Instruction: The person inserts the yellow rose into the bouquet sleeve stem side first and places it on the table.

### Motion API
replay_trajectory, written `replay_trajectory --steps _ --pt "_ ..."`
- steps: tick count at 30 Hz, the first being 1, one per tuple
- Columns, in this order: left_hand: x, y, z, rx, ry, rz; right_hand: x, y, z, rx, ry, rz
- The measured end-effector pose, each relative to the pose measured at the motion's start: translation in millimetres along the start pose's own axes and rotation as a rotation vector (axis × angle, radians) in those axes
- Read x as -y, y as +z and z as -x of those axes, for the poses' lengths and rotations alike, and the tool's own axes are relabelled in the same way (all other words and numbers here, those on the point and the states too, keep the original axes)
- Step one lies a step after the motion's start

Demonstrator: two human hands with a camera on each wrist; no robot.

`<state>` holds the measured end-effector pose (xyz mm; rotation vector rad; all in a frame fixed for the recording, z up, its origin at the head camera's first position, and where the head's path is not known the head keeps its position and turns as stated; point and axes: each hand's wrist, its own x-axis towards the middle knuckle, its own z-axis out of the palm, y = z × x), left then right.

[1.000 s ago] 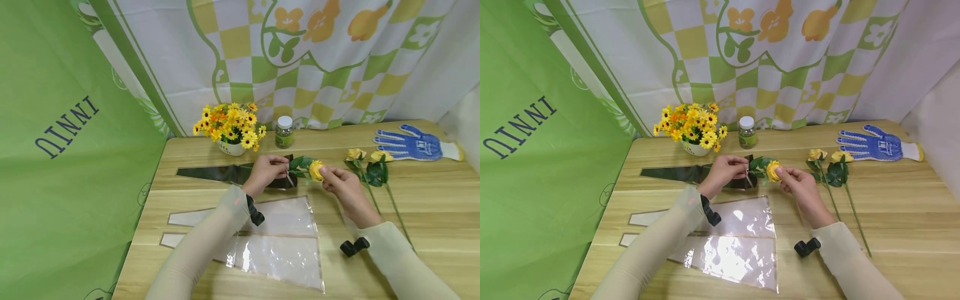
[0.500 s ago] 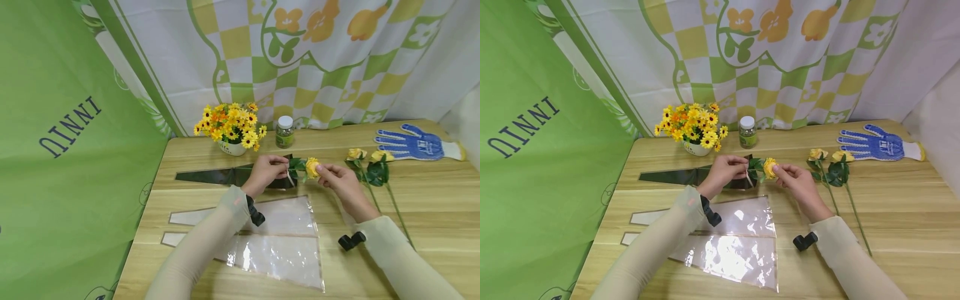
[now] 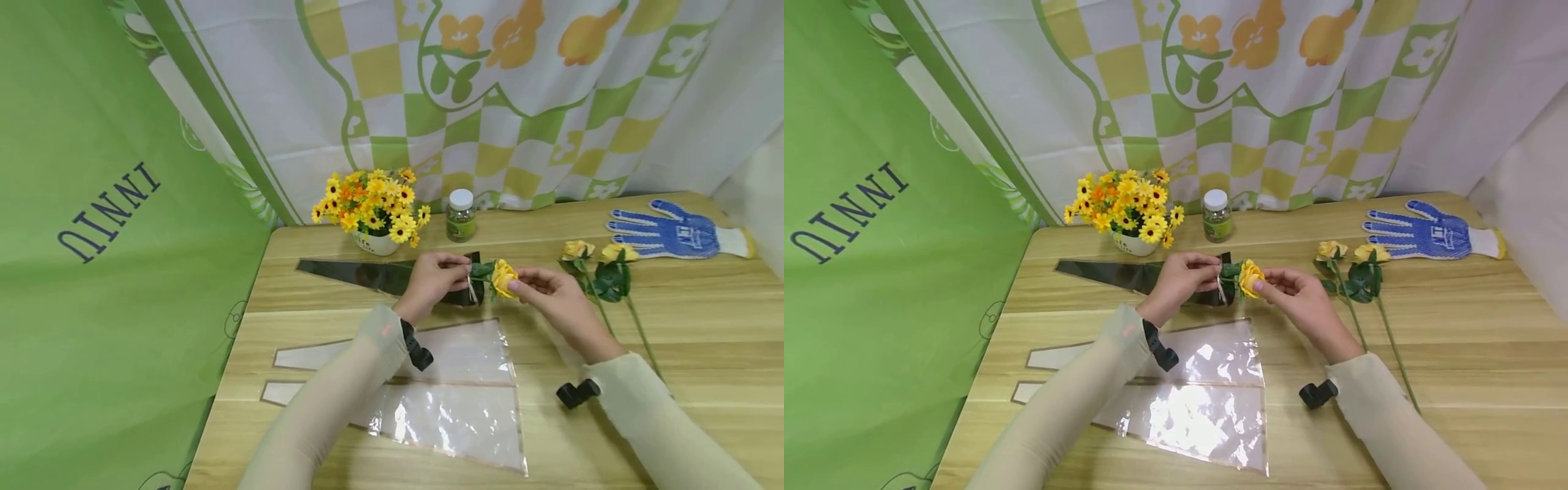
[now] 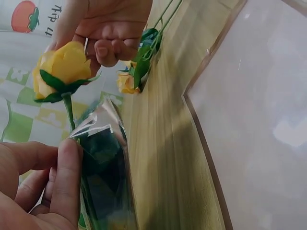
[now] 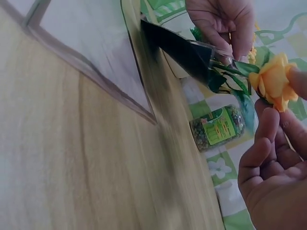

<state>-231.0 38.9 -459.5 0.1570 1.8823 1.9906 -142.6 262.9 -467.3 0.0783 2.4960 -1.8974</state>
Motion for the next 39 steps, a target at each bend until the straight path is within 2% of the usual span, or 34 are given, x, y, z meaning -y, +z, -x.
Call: replay_trajectory --steps 7,14,21,24,28,33,39 --pt "0.5 0.2 1.1 0.014 0.023 -0.019 -3 0 -9.5 -0.036 0.011 0.007" --pt "3.9 0.1 -1.9 -0.002 0.050 -0.093 -4 -2 -12.4 -0.059 0.013 0.018" --pt "0.7 3.7 -1.8 0.010 0.090 -0.209 -10 2 -12.4 -0.027 -0.108 0.075" --pt "-0.4 5.1 -0.9 0.013 0.095 -0.236 -10 4 -11.4 -0.032 -0.129 0.093" --pt "-1.1 5.7 1.0 0.007 0.092 -0.231 -8 9 -9.9 -0.027 -0.105 0.099" --pt "-0.9 7.0 2.6 0.019 0.110 -0.217 -9 17 -10.2 0.002 -0.035 0.052" --pt "1.0 5.4 2.3 0.018 0.119 -0.208 -9 23 -11.8 -0.079 -0.019 -0.023"
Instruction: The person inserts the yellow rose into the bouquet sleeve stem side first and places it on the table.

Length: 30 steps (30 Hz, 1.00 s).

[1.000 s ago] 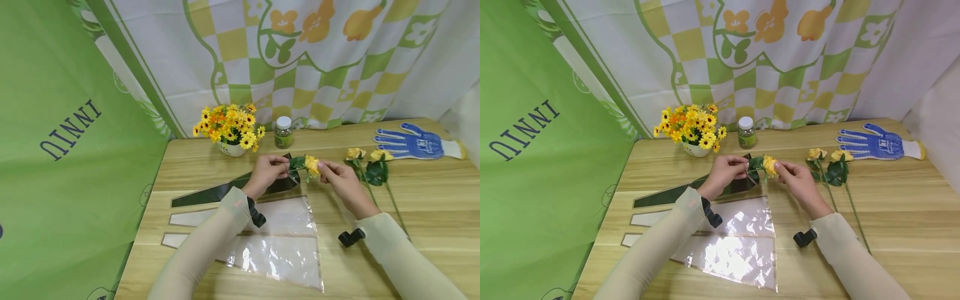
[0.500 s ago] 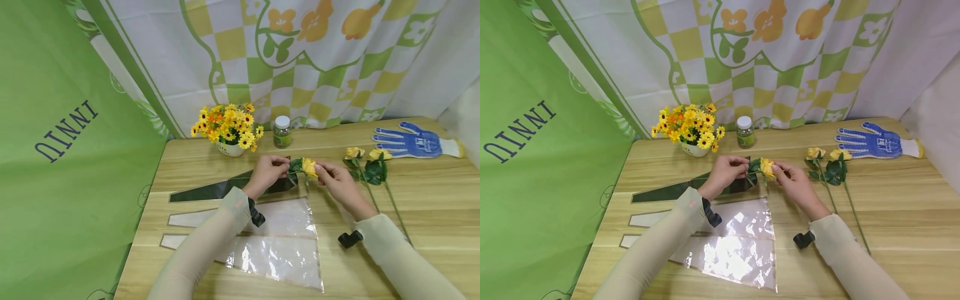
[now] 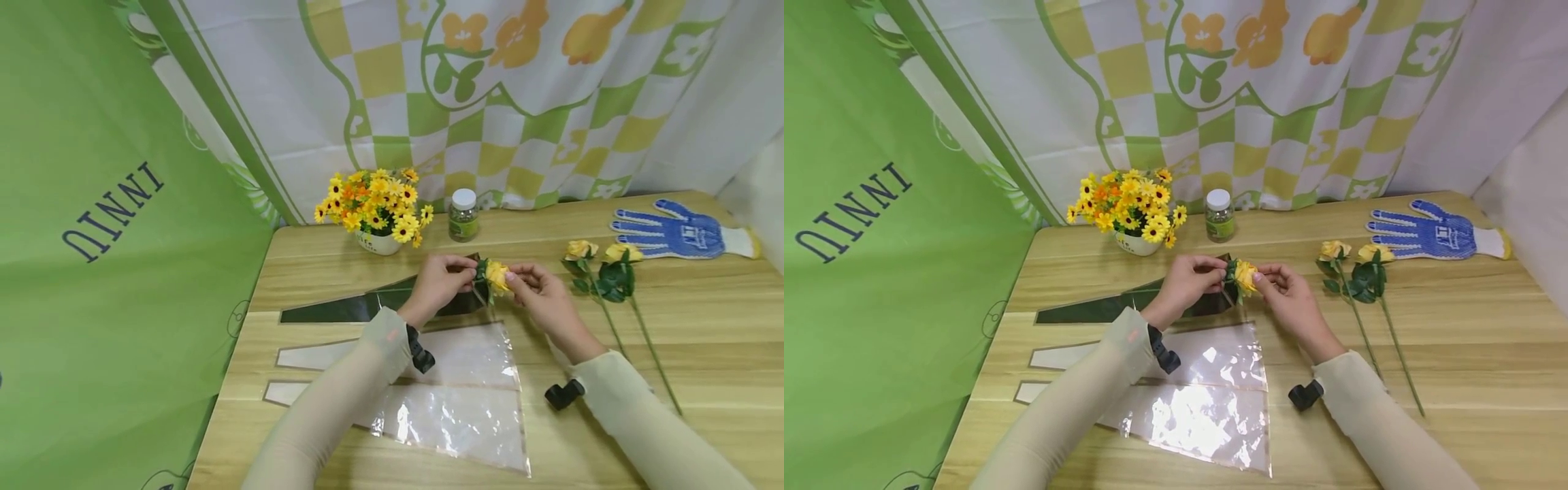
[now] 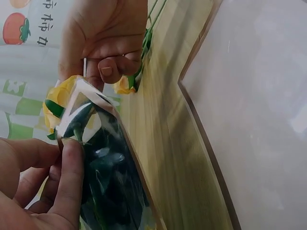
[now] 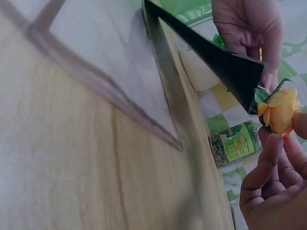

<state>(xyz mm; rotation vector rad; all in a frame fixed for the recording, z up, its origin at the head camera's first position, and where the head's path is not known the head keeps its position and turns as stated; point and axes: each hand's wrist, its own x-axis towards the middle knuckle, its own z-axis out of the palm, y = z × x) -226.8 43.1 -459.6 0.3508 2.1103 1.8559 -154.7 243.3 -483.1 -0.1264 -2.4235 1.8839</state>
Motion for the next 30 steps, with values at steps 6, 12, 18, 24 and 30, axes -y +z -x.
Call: replay_trajectory --steps 6,12,18,24,30 --pt "1.7 -0.1 0.0 0.015 -0.005 0.049 1 0 2.0 -0.032 -0.006 -0.012" --pt "-0.1 2.8 2.4 0.034 -0.008 0.074 6 0 2.4 -0.017 0.016 0.034" --pt "-2.6 3.9 3.7 0.045 -0.018 0.082 7 0 2.3 0.012 0.067 0.096" --pt "-1.1 3.3 4.2 0.068 0.010 0.054 10 -7 -0.3 -0.053 0.116 0.108" --pt "-0.7 5.5 4.7 0.092 0.008 0.033 15 -12 -3.2 -0.056 0.163 0.104"
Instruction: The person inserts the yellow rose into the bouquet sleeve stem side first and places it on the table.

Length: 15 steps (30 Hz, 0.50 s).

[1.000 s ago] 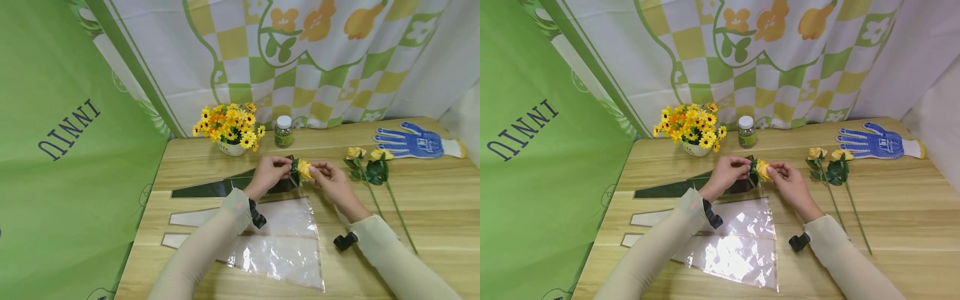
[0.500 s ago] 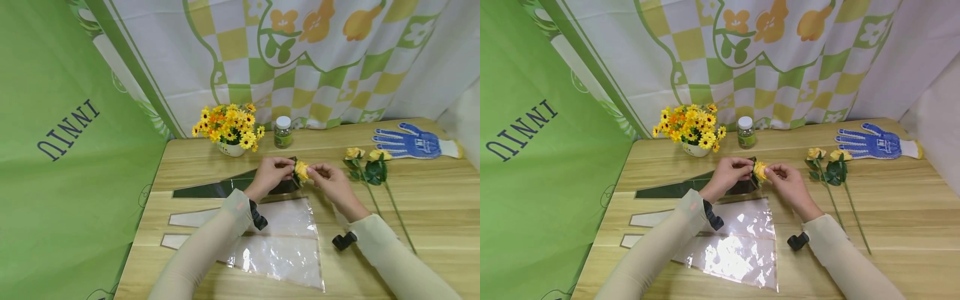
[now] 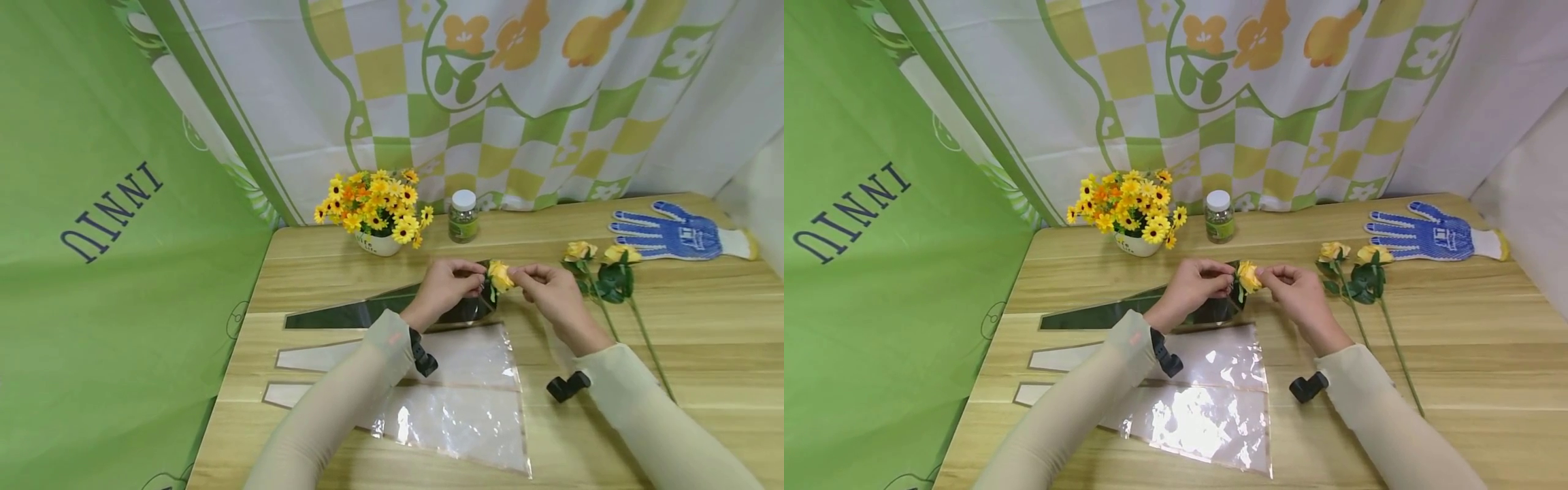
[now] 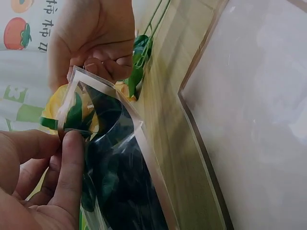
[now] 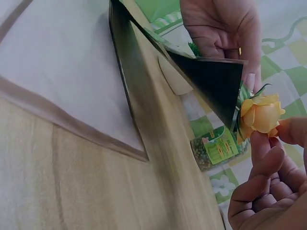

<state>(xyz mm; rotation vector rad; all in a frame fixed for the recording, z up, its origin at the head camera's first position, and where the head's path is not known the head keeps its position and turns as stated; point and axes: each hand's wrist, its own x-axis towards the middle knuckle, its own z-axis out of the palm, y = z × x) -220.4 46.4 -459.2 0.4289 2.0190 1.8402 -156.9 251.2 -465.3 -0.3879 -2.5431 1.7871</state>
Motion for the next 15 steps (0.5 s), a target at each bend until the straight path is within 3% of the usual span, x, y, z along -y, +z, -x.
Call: replay_trajectory --steps 9,15 --pt "-2.3 -1.1 0.2 -0.025 -0.017 0.042 -4 6 3.2 0.083 -0.006 0.010" --pt "-5.4 -0.6 4.0 -0.004 -0.007 0.019 -7 12 5.9 0.077 -0.055 0.046"
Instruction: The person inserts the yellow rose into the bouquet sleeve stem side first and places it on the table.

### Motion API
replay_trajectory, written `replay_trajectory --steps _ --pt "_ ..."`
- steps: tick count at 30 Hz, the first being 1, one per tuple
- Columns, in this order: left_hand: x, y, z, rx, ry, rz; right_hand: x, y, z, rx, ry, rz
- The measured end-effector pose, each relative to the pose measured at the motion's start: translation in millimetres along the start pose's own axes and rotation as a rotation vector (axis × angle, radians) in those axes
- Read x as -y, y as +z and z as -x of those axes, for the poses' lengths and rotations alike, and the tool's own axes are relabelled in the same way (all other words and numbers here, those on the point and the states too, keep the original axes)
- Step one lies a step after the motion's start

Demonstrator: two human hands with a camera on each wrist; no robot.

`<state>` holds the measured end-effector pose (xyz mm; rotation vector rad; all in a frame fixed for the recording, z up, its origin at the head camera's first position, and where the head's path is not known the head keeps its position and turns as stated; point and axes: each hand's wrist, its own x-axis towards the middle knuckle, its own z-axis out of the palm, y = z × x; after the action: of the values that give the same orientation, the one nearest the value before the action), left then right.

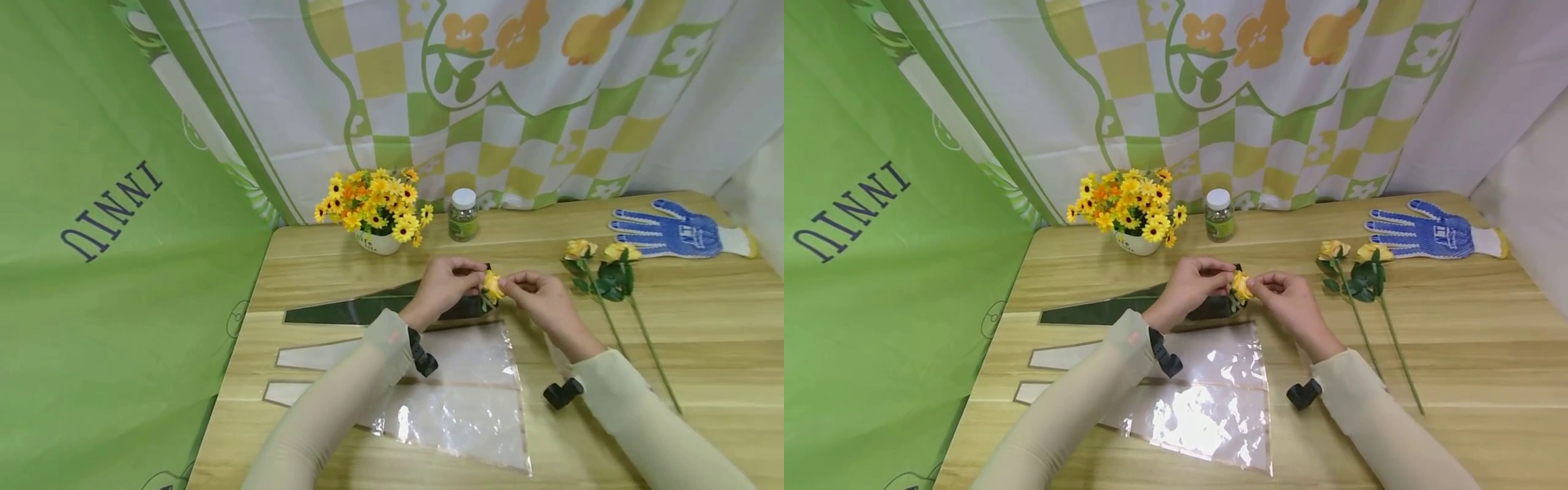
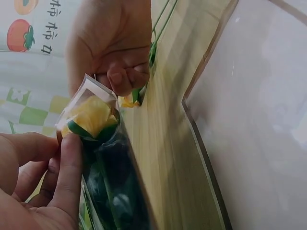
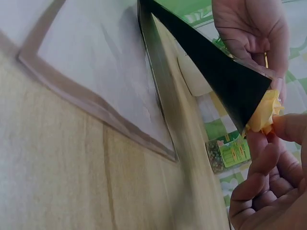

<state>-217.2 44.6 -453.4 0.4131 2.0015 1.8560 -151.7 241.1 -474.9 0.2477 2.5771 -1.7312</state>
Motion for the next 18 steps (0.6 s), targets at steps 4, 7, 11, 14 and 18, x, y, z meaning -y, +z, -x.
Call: replay_trajectory --steps 4,7,11,14,18 --pt "-0.7 -1.2 2.0 0.005 0.007 -0.003 3.7 1.3 1.7 -0.005 -0.008 0.016" --pt "-0.6 -0.6 1.1 0.007 0.008 -0.013 3.6 0.0 3.3 -0.004 -0.009 0.009" --pt "-2.4 1.4 1.6 0.002 0.005 -0.037 2.8 0.9 4.0 -0.017 -0.011 -0.013" --pt "-4.6 3.3 2.5 -0.003 0.010 -0.055 3.0 3.9 2.8 -0.027 -0.019 -0.016" --pt "-7.2 4.7 3.5 0.002 0.016 -0.081 3.3 6.2 2.4 -0.029 -0.033 0.003"
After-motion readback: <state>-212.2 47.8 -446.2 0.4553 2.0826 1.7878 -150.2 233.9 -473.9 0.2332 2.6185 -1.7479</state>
